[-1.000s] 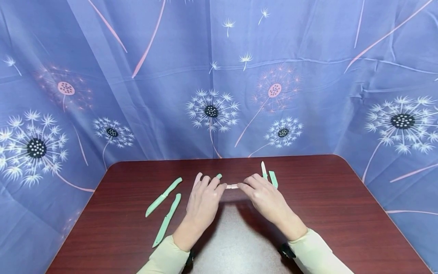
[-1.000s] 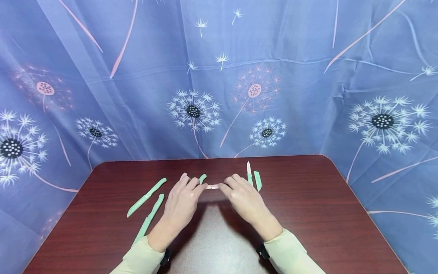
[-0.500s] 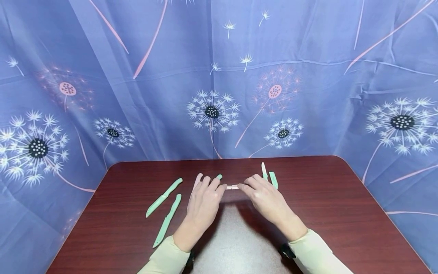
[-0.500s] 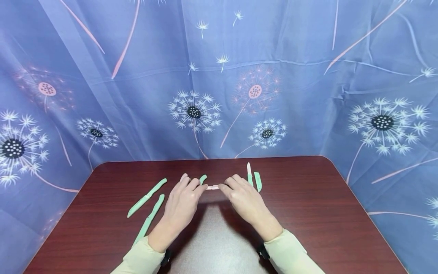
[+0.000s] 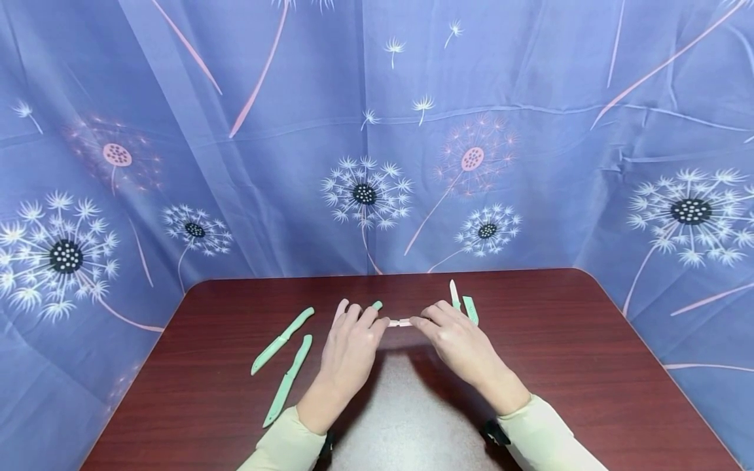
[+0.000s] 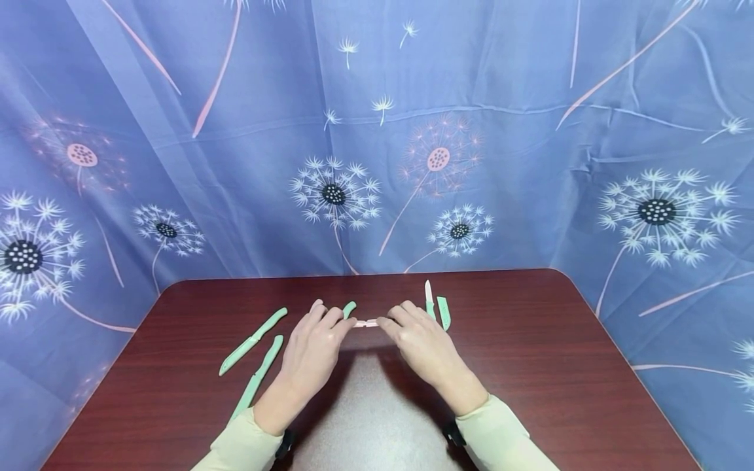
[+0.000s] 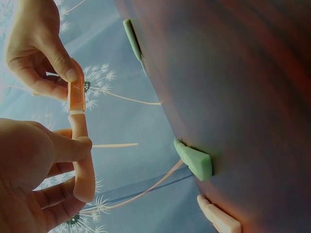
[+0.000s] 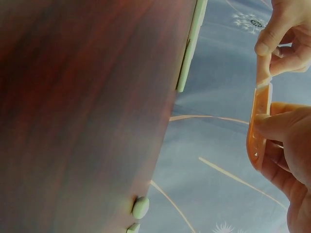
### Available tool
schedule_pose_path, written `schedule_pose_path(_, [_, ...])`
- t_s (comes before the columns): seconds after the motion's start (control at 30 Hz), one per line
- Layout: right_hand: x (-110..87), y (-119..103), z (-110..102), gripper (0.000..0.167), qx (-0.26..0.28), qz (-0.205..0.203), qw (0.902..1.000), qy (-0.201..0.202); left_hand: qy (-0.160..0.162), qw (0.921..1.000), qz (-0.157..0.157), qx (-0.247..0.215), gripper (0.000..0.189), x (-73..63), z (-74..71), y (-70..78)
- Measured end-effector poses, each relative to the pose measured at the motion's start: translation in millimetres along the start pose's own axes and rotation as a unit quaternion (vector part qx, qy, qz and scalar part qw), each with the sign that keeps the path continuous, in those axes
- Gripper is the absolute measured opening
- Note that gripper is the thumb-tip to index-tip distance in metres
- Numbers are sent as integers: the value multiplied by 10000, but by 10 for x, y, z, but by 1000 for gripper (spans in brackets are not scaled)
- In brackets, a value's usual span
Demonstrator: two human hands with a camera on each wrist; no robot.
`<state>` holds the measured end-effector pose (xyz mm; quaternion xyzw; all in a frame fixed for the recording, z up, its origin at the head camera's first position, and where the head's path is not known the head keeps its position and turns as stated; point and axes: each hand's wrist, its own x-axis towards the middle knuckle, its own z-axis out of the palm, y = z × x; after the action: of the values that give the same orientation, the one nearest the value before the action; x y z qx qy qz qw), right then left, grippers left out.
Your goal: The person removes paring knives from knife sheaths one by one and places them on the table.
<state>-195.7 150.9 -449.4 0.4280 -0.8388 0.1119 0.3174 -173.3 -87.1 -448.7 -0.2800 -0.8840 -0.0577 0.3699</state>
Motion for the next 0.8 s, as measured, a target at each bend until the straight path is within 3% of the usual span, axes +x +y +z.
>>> schedule_pose_path(0.4, [-5, 10, 11, 32, 14, -28, 9999, 144, 1, 10000, 11, 37, 20, -3, -19, -21])
schedule_pose_path(0.8, [-6, 20, -15, 29, 18, 105, 9999, -34, 71, 9999, 91, 26, 21, 4, -15, -41])
